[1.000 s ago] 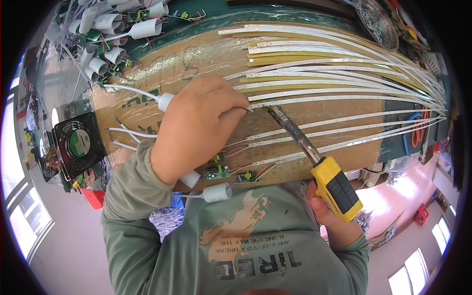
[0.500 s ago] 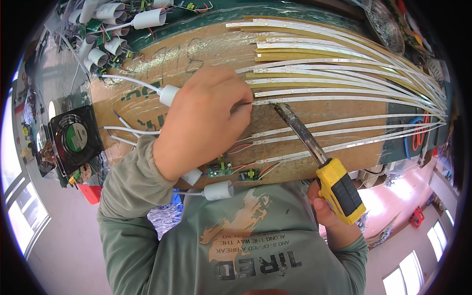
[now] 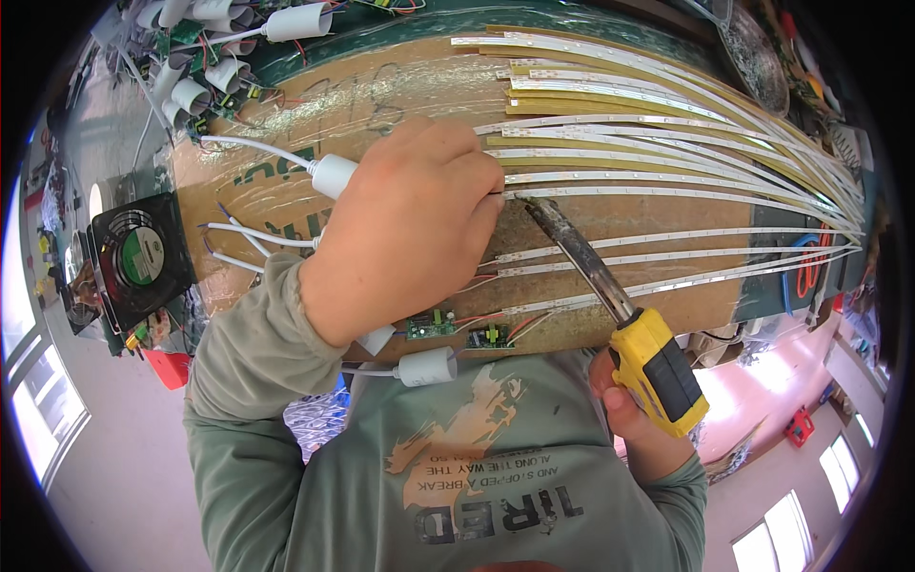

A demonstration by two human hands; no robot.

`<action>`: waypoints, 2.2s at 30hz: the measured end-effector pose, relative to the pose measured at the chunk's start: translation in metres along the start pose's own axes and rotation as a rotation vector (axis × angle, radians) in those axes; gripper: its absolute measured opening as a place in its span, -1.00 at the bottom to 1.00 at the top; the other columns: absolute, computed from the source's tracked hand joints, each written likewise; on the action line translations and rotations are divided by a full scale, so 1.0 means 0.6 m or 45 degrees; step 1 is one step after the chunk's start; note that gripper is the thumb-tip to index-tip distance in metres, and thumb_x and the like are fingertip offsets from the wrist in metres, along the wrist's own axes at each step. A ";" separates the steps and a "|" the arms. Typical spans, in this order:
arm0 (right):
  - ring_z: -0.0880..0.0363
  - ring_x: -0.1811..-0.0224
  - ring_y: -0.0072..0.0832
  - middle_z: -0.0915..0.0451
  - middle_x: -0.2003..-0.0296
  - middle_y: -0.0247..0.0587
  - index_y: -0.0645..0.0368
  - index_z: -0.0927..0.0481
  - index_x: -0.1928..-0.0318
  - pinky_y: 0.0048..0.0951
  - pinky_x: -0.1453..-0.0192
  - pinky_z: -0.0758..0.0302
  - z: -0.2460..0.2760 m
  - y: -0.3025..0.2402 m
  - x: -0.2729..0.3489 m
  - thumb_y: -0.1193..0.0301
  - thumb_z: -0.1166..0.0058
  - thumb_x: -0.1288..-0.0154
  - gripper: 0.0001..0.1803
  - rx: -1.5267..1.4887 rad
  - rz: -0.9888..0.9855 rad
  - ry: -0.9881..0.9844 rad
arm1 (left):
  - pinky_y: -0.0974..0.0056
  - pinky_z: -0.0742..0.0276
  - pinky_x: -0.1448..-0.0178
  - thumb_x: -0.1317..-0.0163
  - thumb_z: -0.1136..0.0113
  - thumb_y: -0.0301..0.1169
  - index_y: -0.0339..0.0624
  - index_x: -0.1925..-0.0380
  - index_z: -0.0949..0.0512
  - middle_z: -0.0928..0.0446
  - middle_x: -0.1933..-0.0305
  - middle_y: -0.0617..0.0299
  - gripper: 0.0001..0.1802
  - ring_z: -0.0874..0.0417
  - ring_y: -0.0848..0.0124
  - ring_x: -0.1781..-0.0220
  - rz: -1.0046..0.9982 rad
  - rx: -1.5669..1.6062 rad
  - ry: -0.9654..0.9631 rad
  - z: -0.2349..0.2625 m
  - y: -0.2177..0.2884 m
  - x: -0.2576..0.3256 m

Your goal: The person solders wires and electrical components to LED light strips and PCBs using a soldering iron.

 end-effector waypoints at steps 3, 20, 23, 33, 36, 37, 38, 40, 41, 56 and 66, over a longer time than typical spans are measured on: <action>-0.58 0.44 -0.23 -0.58 0.46 -0.27 0.11 -0.64 0.32 -0.29 0.38 -0.46 -0.002 0.001 0.002 0.23 -0.32 -0.29 -0.77 0.028 0.017 0.030 | 0.06 -0.51 0.09 -0.10 -0.32 -0.51 -0.23 0.39 -0.62 -0.54 0.28 0.10 -0.92 -0.57 0.04 0.17 0.019 0.006 -0.004 0.001 0.001 0.001; -0.55 0.45 -0.21 -0.58 0.44 -0.27 0.08 -0.64 0.33 -0.25 0.41 -0.43 -0.002 0.008 -0.004 0.29 -0.31 -0.27 -0.83 0.063 0.057 -0.030 | 0.08 -0.52 0.08 -0.07 -0.29 -0.51 -0.25 0.42 -0.60 -0.55 0.29 0.09 -0.93 -0.58 0.05 0.16 0.090 -0.038 -0.066 -0.004 0.000 -0.006; -0.55 0.44 -0.21 -0.58 0.45 -0.27 0.08 -0.64 0.33 -0.25 0.41 -0.43 -0.001 0.009 0.000 0.28 -0.31 -0.27 -0.83 0.109 -0.021 -0.041 | 0.08 -0.52 0.08 -0.07 -0.29 -0.51 -0.26 0.42 -0.60 -0.55 0.30 0.08 -0.93 -0.58 0.04 0.16 0.092 -0.052 -0.068 -0.004 0.001 -0.007; -0.58 0.40 -0.38 -0.60 0.40 -0.28 0.19 -0.62 0.16 -0.38 0.35 -0.47 0.007 -0.016 -0.003 0.27 -0.34 -0.28 -0.72 -0.341 -0.104 0.053 | 0.07 -0.52 0.09 -0.06 -0.26 -0.51 -0.24 0.44 -0.60 -0.54 0.32 0.09 -0.94 -0.57 0.03 0.17 0.110 -0.030 -0.102 -0.002 0.000 -0.008; -0.56 0.40 -0.46 -0.59 0.39 -0.28 0.24 -0.58 0.08 -0.43 0.35 -0.45 0.010 -0.027 -0.009 0.29 -0.34 -0.29 -0.67 -0.267 -0.015 0.044 | 0.07 -0.51 0.09 -0.06 -0.26 -0.51 -0.24 0.44 -0.59 -0.54 0.33 0.09 -0.94 -0.57 0.03 0.17 0.106 -0.023 -0.095 -0.003 -0.001 -0.009; -0.55 0.41 -0.46 -0.58 0.40 -0.28 0.24 -0.58 0.09 -0.43 0.36 -0.45 0.009 -0.029 -0.012 0.27 -0.33 -0.31 -0.67 -0.350 -0.003 0.075 | 0.07 -0.51 0.08 -0.06 -0.26 -0.51 -0.24 0.44 -0.59 -0.54 0.33 0.09 -0.94 -0.57 0.03 0.17 0.100 -0.023 -0.085 -0.003 -0.001 -0.009; -0.55 0.41 -0.47 -0.56 0.41 -0.28 0.24 -0.59 0.10 -0.44 0.36 -0.45 0.009 -0.030 -0.014 0.26 -0.33 -0.32 -0.67 -0.433 0.009 0.106 | 0.07 -0.51 0.08 -0.06 -0.26 -0.51 -0.24 0.44 -0.59 -0.54 0.33 0.09 -0.94 -0.57 0.03 0.17 0.098 -0.023 -0.084 -0.002 -0.001 -0.009; -0.55 0.41 -0.48 -0.56 0.41 -0.28 0.24 -0.59 0.12 -0.45 0.36 -0.45 0.009 -0.023 -0.013 0.26 -0.33 -0.33 -0.68 -0.442 0.007 0.091 | 0.07 -0.51 0.08 -0.06 -0.26 -0.51 -0.24 0.44 -0.59 -0.54 0.33 0.09 -0.94 -0.57 0.03 0.17 0.096 -0.028 -0.080 -0.001 0.000 -0.009; -0.55 0.41 -0.48 -0.56 0.42 -0.29 0.23 -0.59 0.14 -0.47 0.35 -0.46 0.009 -0.021 -0.013 0.25 -0.33 -0.33 -0.68 -0.453 0.003 0.076 | 0.07 -0.51 0.08 -0.06 -0.26 -0.51 -0.24 0.44 -0.59 -0.54 0.33 0.09 -0.94 -0.57 0.03 0.17 0.093 -0.028 -0.079 -0.001 0.001 -0.009; -0.56 0.47 -0.51 -0.57 0.46 -0.33 0.22 -0.61 0.15 -0.48 0.42 -0.46 0.016 -0.022 -0.017 0.24 -0.34 -0.35 -0.69 -0.416 0.070 0.143 | 0.06 -0.49 0.07 -0.07 -0.26 -0.50 -0.25 0.43 -0.59 -0.53 0.32 0.07 -0.93 -0.56 0.03 0.17 0.090 -0.023 -0.084 -0.003 0.000 -0.008; -0.59 0.43 -0.46 -0.60 0.42 -0.31 0.20 -0.64 0.11 -0.45 0.38 -0.48 0.024 0.000 0.001 0.25 -0.32 -0.36 -0.71 -0.242 0.058 0.063 | 0.06 -0.49 0.08 -0.05 -0.26 -0.51 -0.25 0.42 -0.59 -0.52 0.31 0.06 -0.92 -0.56 0.03 0.17 0.085 -0.033 -0.097 -0.004 0.000 -0.008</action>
Point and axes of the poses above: each hand's wrist, its own x-axis away from the middle knuckle, its own z-axis out of the back of the hand, y = z × x, the point moved 4 cm from there along -x, towards the middle knuckle
